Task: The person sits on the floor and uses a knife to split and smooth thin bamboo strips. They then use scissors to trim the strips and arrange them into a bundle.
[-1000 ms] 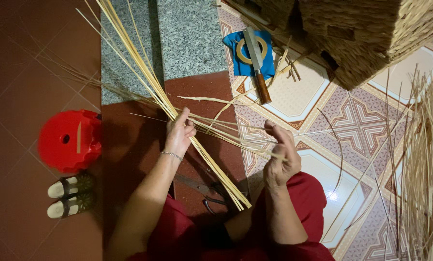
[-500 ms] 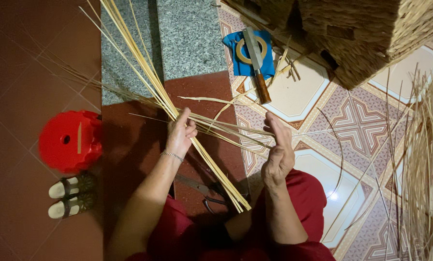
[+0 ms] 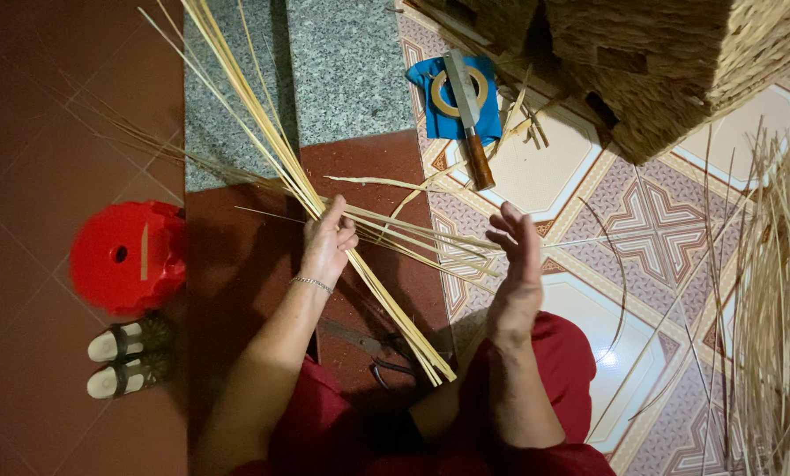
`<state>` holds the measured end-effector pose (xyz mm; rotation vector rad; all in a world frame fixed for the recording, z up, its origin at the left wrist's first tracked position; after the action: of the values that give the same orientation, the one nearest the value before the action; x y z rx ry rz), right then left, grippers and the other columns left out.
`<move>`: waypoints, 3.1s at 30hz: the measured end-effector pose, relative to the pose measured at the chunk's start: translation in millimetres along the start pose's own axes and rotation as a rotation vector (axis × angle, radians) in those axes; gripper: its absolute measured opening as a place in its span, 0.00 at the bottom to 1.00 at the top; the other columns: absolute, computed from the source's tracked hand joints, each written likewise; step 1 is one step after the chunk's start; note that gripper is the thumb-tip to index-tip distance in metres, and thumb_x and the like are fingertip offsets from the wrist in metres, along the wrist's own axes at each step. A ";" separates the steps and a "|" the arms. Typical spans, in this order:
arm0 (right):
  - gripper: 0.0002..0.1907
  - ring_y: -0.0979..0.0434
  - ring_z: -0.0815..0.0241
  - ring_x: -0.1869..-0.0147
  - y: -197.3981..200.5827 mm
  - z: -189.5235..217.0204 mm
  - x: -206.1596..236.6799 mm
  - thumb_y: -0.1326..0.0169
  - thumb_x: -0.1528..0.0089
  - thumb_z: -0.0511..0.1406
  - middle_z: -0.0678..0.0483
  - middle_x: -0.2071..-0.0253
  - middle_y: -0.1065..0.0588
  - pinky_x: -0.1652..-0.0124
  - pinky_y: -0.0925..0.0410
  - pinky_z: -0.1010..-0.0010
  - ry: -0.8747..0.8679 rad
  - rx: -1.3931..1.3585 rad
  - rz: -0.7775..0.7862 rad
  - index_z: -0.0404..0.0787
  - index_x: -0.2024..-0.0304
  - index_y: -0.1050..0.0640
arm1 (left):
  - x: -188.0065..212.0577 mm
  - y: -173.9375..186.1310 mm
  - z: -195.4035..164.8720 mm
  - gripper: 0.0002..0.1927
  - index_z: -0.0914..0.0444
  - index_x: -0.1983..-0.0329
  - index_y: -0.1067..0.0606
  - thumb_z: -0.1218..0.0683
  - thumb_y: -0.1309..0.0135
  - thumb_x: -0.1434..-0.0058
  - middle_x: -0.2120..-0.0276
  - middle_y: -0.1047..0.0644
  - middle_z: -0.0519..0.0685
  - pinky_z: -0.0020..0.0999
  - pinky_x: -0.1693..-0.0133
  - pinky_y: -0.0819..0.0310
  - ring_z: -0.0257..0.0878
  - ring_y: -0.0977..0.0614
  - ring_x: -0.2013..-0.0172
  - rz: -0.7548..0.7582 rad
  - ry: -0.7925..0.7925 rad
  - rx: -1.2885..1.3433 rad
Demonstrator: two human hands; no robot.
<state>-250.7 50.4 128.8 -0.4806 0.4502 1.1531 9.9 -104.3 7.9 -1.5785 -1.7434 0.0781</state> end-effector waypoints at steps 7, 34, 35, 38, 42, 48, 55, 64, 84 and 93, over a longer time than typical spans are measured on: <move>0.33 0.32 0.46 0.25 -13.5 8.3 -10.5 0.78 0.23 0.54 0.45 0.26 0.36 0.28 0.34 0.50 0.018 0.374 0.107 0.48 0.22 0.44 | 4.3 -4.1 2.7 0.09 0.58 0.62 0.27 0.50 0.40 0.36 0.77 0.28 0.44 0.24 0.81 0.48 0.28 0.39 0.84 0.023 0.007 -0.029; 0.17 0.20 0.44 0.47 -53.1 -3.0 -7.7 0.53 0.30 0.31 0.41 0.47 0.21 0.48 0.27 0.54 0.002 1.153 0.482 0.38 0.39 0.25 | -7.9 0.9 8.2 0.14 0.58 0.71 0.29 0.51 0.37 0.36 0.76 0.28 0.44 0.23 0.80 0.45 0.29 0.30 0.79 0.087 -0.067 -0.078; 0.18 0.19 0.46 0.57 -51.6 -26.6 -3.7 0.54 0.28 0.33 0.42 0.51 0.20 0.57 0.26 0.54 -0.299 1.170 0.647 0.41 0.36 0.27 | -8.8 0.6 7.1 0.14 0.58 0.71 0.29 0.50 0.37 0.36 0.77 0.28 0.45 0.23 0.81 0.46 0.29 0.33 0.82 0.101 -0.066 -0.076; 0.11 0.21 0.48 0.70 -49.0 -62.0 13.3 0.50 0.28 0.38 0.42 0.65 0.20 0.67 0.28 0.55 -0.381 1.053 0.712 0.42 0.47 0.21 | -9.7 0.5 -0.5 0.13 0.58 0.70 0.29 0.50 0.38 0.37 0.79 0.28 0.44 0.22 0.83 0.49 0.27 0.36 0.84 0.083 -0.106 -0.069; 0.12 0.21 0.61 0.72 -48.6 -93.9 24.4 0.46 0.29 0.39 0.47 0.70 0.20 0.71 0.28 0.64 -0.277 0.485 0.534 0.37 0.54 0.18 | -11.7 2.0 -13.9 0.10 0.59 0.63 0.25 0.48 0.40 0.35 0.77 0.29 0.41 0.22 0.82 0.50 0.26 0.35 0.82 0.001 -0.125 -0.041; 0.13 0.24 0.63 0.76 -44.5 -131.4 61.0 0.53 0.34 0.40 0.54 0.75 0.21 0.74 0.31 0.71 -1.290 -0.221 0.632 0.46 0.57 0.18 | -28.4 22.7 -25.6 0.15 0.63 0.55 0.21 0.47 0.46 0.32 0.76 0.30 0.42 0.23 0.83 0.49 0.26 0.39 0.84 -0.021 -0.132 -0.056; 0.10 0.24 0.70 0.64 -46.1 -134.4 80.2 0.42 0.33 0.36 0.59 0.66 0.19 0.63 0.31 0.78 -1.137 -0.178 0.915 0.37 0.56 0.17 | -48.1 56.8 -17.8 0.11 0.66 0.59 0.22 0.51 0.42 0.33 0.78 0.32 0.41 0.24 0.84 0.52 0.27 0.41 0.85 0.022 0.093 -0.064; 0.10 0.23 0.67 0.65 -63.8 -130.8 106.4 0.36 0.41 0.30 0.57 0.66 0.19 0.63 0.28 0.75 -1.197 -0.195 0.965 0.36 0.57 0.16 | -30.1 93.8 -4.4 0.11 0.68 0.55 0.22 0.54 0.45 0.31 0.76 0.34 0.41 0.23 0.82 0.47 0.27 0.40 0.83 -0.106 0.036 -0.021; 0.35 0.28 0.55 0.35 -83.2 -121.9 120.4 0.42 0.35 0.48 0.48 0.38 0.27 0.38 0.32 0.64 -1.207 -0.371 0.863 0.39 0.31 0.32 | -42.1 116.0 3.9 0.12 0.68 0.55 0.27 0.52 0.47 0.29 0.63 0.27 0.48 0.24 0.80 0.43 0.29 0.39 0.79 -0.226 -0.095 -0.053; 0.36 0.21 0.53 0.43 -94.8 -116.4 125.8 0.43 0.38 0.40 0.46 0.40 0.26 0.49 0.25 0.63 -1.399 -0.508 0.808 0.45 0.29 0.39 | -33.7 111.4 9.2 0.10 0.67 0.55 0.26 0.56 0.43 0.33 0.61 0.23 0.49 0.23 0.81 0.43 0.28 0.34 0.79 -0.213 -0.133 -0.009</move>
<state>-129.7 46.7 -25.2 0.2044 -0.9804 2.0673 94.4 -104.0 -72.7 -1.4122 -2.0075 0.0724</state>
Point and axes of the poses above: each hand's wrist, its own x-axis away from the middle knuckle, its own y-axis out of the back of the hand, z = x × y, the point moved 4 cm from there along -x, towards the middle knuckle
